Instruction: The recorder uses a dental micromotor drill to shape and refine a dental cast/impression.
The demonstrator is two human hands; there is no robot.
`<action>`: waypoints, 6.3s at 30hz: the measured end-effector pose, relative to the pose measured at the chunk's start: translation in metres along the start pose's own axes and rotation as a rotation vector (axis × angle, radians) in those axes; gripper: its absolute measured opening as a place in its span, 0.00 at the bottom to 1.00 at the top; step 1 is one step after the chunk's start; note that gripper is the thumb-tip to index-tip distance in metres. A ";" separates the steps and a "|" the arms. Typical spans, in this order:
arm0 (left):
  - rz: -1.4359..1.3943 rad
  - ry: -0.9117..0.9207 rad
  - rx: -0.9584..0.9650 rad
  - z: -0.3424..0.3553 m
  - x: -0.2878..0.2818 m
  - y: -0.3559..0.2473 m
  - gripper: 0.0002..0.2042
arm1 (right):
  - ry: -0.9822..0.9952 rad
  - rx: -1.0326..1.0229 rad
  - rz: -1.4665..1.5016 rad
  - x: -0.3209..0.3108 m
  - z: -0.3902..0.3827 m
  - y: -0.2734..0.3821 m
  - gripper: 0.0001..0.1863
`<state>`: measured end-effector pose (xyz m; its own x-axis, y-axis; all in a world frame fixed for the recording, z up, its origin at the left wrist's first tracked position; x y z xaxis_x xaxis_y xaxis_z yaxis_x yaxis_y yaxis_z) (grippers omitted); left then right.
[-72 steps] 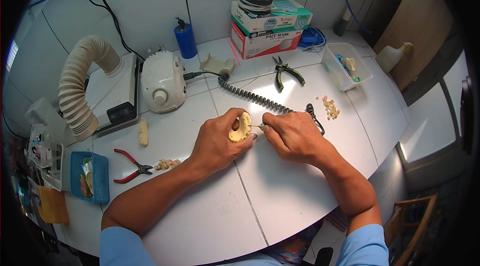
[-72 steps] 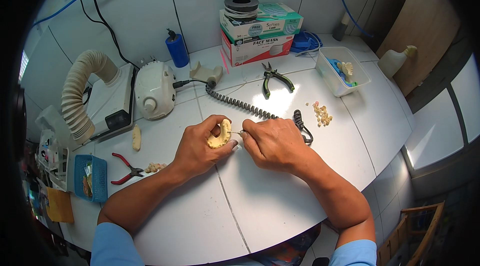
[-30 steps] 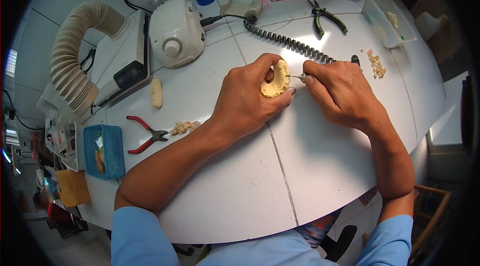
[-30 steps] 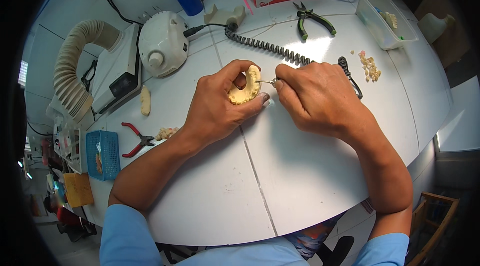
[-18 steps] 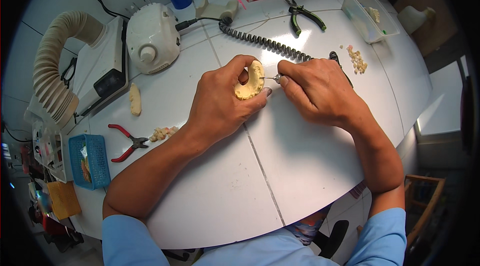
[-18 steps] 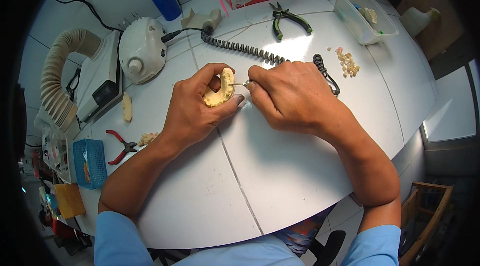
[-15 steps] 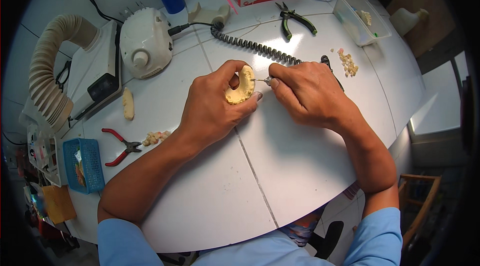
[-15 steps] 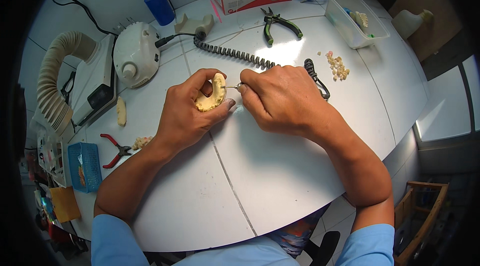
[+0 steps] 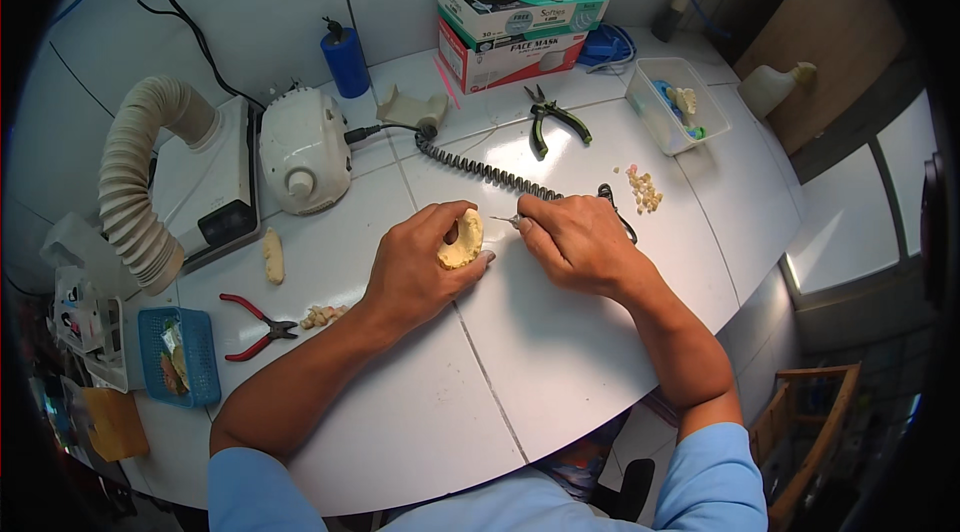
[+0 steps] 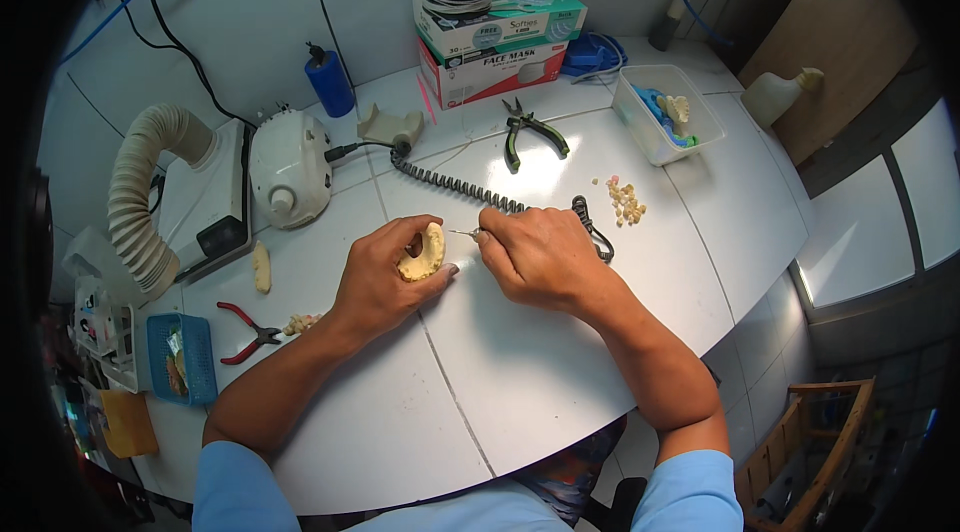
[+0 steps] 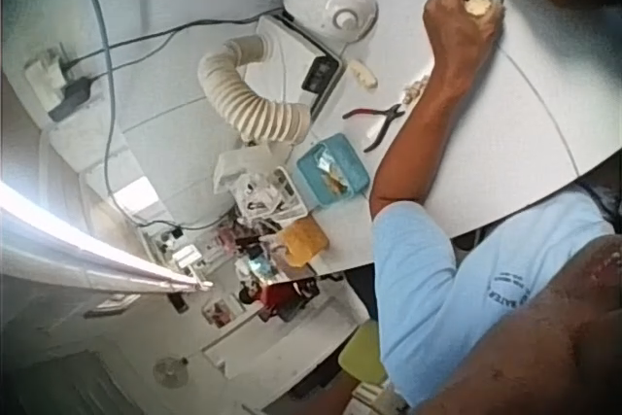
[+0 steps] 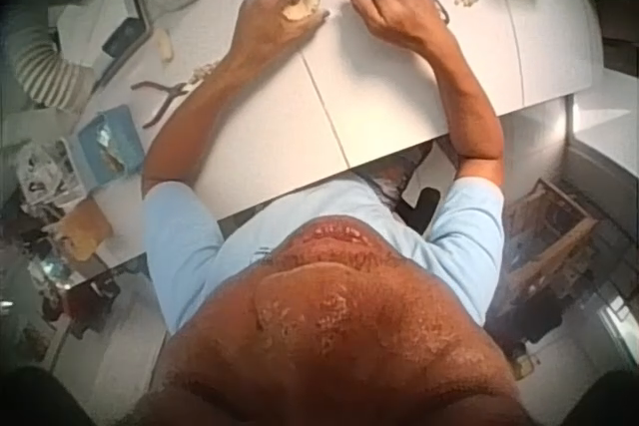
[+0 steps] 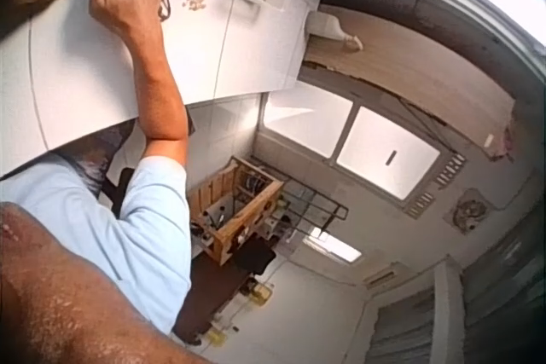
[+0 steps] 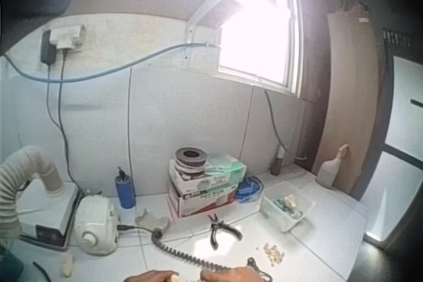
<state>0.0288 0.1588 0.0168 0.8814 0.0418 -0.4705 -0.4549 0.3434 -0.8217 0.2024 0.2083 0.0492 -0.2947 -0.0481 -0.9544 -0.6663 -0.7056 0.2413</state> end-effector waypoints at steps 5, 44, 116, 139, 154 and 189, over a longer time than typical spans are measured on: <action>0.004 0.044 -0.113 0.000 0.001 -0.004 0.33 | 0.026 0.021 0.033 -0.005 -0.002 -0.001 0.13; -0.133 0.009 -0.073 0.004 -0.013 -0.002 0.27 | 0.151 0.040 0.038 -0.003 -0.001 0.002 0.12; -0.296 0.262 -0.118 -0.001 0.006 -0.004 0.28 | -0.013 0.059 0.072 -0.016 -0.008 0.021 0.09; -0.292 0.268 -0.096 0.000 0.006 -0.004 0.28 | 0.038 0.061 0.075 -0.009 -0.007 0.018 0.11; -0.280 0.268 -0.167 0.000 0.005 -0.001 0.31 | 0.069 0.036 0.071 -0.008 -0.007 0.021 0.10; -0.235 0.247 -0.113 0.001 0.003 -0.007 0.29 | 0.079 0.037 0.032 -0.007 -0.008 0.015 0.10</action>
<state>0.0344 0.1575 0.0212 0.9126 -0.2587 -0.3166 -0.2668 0.2101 -0.9406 0.1996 0.1927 0.0582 -0.2624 -0.1270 -0.9566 -0.6829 -0.6760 0.2770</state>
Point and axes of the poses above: each hand's wrist, its own z-axis towards the middle knuckle, its own x-axis out of the palm, y = z × x, the point moved 8 cm from there along z, towards the middle knuckle, and after that the axes turned 9 degrees about -z, right-handed, at the moved point
